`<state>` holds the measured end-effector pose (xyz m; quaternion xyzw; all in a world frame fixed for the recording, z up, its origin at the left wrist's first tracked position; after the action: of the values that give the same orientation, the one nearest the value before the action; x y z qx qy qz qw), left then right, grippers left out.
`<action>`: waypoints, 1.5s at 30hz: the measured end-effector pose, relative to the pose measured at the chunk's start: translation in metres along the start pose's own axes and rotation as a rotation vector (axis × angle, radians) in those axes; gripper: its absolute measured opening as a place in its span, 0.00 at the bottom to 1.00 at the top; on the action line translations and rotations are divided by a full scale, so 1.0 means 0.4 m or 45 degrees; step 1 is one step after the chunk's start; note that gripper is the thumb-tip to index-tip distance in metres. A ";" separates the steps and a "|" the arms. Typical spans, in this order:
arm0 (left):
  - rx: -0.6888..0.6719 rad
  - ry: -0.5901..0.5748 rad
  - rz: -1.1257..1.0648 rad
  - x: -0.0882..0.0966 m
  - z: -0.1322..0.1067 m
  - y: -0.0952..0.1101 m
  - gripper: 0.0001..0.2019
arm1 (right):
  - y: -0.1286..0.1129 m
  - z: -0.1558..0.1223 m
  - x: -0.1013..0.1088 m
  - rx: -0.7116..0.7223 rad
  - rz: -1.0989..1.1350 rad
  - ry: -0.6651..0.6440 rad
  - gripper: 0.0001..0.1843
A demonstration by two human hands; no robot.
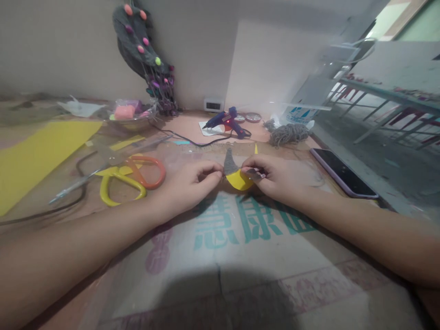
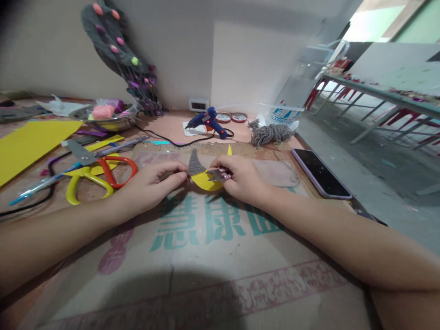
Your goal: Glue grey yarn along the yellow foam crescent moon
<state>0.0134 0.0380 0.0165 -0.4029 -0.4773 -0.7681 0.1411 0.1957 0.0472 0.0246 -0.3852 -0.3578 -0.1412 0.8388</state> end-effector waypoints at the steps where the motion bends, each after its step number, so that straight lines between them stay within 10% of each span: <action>1: 0.004 0.000 -0.002 0.000 0.000 0.000 0.12 | 0.000 0.000 0.000 0.004 0.005 0.002 0.05; 18: 0.064 0.178 0.013 0.024 -0.005 0.001 0.13 | -0.037 -0.013 -0.009 0.265 -0.450 -0.063 0.10; 26: 0.031 0.106 0.038 0.019 -0.003 0.010 0.13 | -0.056 -0.018 -0.013 0.400 -0.385 -0.079 0.30; 33: 0.049 0.096 0.057 0.016 -0.005 0.007 0.12 | -0.044 -0.015 -0.017 0.403 -0.557 -0.148 0.23; 38: 0.019 0.099 -0.043 0.010 -0.002 0.000 0.11 | -0.064 -0.023 -0.008 0.510 -0.374 -0.182 0.18; 45: -0.115 0.370 0.055 0.038 -0.016 0.013 0.12 | -0.078 -0.024 -0.005 0.158 0.244 -0.020 0.08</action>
<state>0.0037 0.0327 0.0299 -0.3035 -0.4080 -0.8359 0.2068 0.1830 0.0191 0.0359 -0.3660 -0.3341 -0.0350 0.8678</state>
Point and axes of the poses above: each hand's wrist, its own z-axis towards the middle knuckle, its own x-axis out of the back of the hand, y = z × x, the point moved 5 cm from there along z, towards the middle knuckle, and after that the axes turned 12 degrees about z, right-handed, at the moved point
